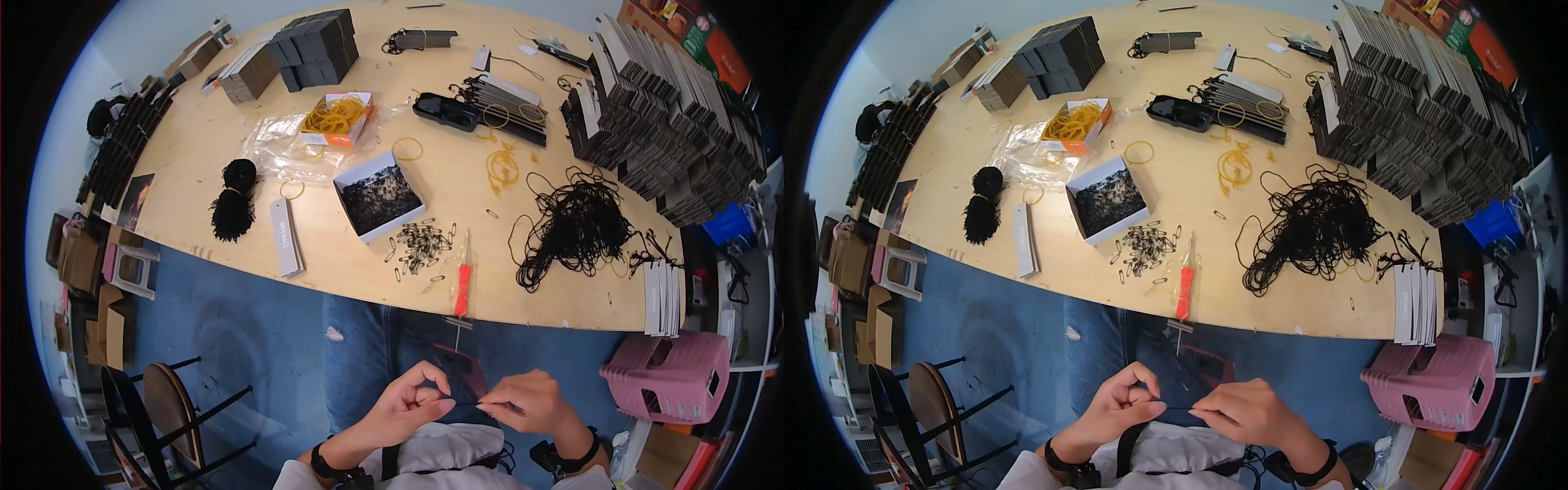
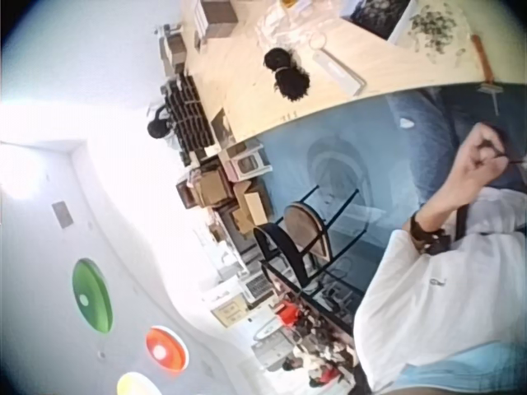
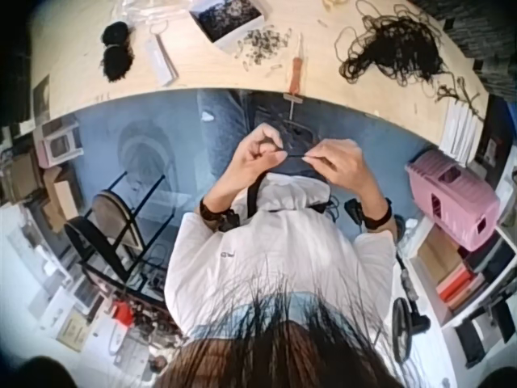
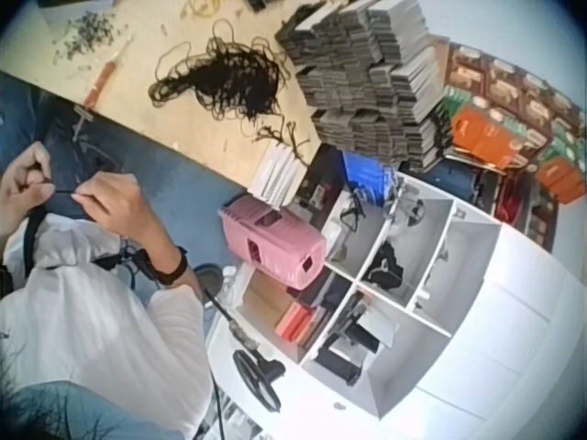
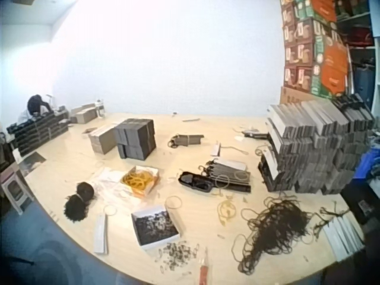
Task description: The person is threading elastic strings through black plastic tags and grouping them using rubber bands.
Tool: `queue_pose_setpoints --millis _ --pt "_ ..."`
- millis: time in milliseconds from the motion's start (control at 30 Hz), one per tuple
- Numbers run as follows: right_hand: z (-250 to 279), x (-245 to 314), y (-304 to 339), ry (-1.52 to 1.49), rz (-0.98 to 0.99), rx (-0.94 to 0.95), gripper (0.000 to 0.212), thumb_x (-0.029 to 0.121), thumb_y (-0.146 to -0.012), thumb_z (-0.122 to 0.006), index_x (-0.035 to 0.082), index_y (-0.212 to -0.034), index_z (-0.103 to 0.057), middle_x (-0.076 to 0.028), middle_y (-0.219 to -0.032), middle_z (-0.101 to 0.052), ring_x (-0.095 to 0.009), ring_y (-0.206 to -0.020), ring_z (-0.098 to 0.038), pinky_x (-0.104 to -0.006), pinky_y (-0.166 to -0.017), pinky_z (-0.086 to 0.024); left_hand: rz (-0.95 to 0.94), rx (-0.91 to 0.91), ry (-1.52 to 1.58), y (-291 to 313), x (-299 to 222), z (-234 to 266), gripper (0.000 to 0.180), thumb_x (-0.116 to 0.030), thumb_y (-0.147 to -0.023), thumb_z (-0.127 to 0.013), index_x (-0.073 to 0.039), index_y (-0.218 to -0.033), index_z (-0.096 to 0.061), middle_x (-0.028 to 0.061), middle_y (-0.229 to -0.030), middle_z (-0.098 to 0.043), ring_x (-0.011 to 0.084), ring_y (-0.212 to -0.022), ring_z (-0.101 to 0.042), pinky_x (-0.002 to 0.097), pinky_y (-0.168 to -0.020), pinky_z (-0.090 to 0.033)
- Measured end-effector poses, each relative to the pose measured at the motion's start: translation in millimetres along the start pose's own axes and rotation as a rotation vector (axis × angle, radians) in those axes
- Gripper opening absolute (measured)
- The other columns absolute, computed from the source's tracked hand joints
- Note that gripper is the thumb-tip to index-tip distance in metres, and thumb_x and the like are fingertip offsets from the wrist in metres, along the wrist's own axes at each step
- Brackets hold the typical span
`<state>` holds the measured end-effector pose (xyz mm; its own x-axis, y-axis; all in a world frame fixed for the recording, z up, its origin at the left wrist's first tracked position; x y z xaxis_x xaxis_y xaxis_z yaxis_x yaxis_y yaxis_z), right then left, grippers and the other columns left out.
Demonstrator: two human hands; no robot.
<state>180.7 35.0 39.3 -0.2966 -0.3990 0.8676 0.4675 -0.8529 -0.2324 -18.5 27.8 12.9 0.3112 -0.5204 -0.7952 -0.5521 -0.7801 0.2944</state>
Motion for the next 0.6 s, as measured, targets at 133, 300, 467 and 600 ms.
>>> queue_pose_setpoints --millis 133,300,467,600 --pt "1 -4 5 -0.036 0.026 -0.045 0.011 0.004 -0.075 -0.075 0.005 -0.081 -0.066 -0.006 -0.068 -0.065 -0.017 -0.053 -0.061 -0.027 -0.047 -0.045 -0.015 0.011 -0.036 0 0 -5 0.015 0.0 -0.091 -0.059 -0.004 -0.105 -0.052 -0.0102 -0.056 -0.029 0.0003 -0.052 -0.022 0.021 -0.05 -0.019" --pt "0 -7 4 -0.171 -0.183 -0.018 0.014 0.003 -0.073 -0.076 0.0 -0.084 -0.067 -0.008 -0.071 -0.068 -0.013 -0.055 -0.063 -0.0233 -0.047 -0.046 -0.199 -0.009 -0.514 -5 -4 -12 0.015 -0.008 -0.093 -0.061 -0.002 -0.106 -0.066 -0.0079 -0.053 -0.026 0.0024 -0.052 -0.024 0.021 -0.048 -0.022" --pt "-1 -7 8 -0.237 -0.223 -0.057 0.021 0.007 -0.072 -0.079 0.001 -0.089 -0.068 -0.005 -0.075 -0.067 -0.013 -0.058 -0.062 -0.0231 -0.051 -0.046 -0.101 -0.045 -0.321 -6 -4 -12 0.013 -0.009 -0.093 -0.061 0.001 -0.101 -0.067 -0.009 -0.055 -0.028 0.0009 -0.053 -0.025 0.0199 -0.049 -0.023" --pt "-2 -7 9 -0.214 -0.22 -0.101 0.023 0.005 -0.071 -0.08 0.001 -0.09 -0.068 -0.006 -0.076 -0.067 -0.012 -0.057 -0.06 -0.023 -0.05 -0.045 -0.087 -0.054 -0.301 -6 -3 -12 0.014 -0.008 -0.094 -0.06 0.001 -0.103 -0.066 -0.0099 -0.057 -0.029 0.0 -0.054 -0.026 0.0193 -0.049 -0.023"
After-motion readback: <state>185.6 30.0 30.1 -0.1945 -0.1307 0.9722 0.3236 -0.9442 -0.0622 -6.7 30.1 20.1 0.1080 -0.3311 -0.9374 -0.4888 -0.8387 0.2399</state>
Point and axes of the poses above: each hand's wrist, its own y-axis away from the middle knuckle, its own z-axis out of the back of the hand, x = y × z, the point moved 3 cm from there along -y, towards the middle knuckle
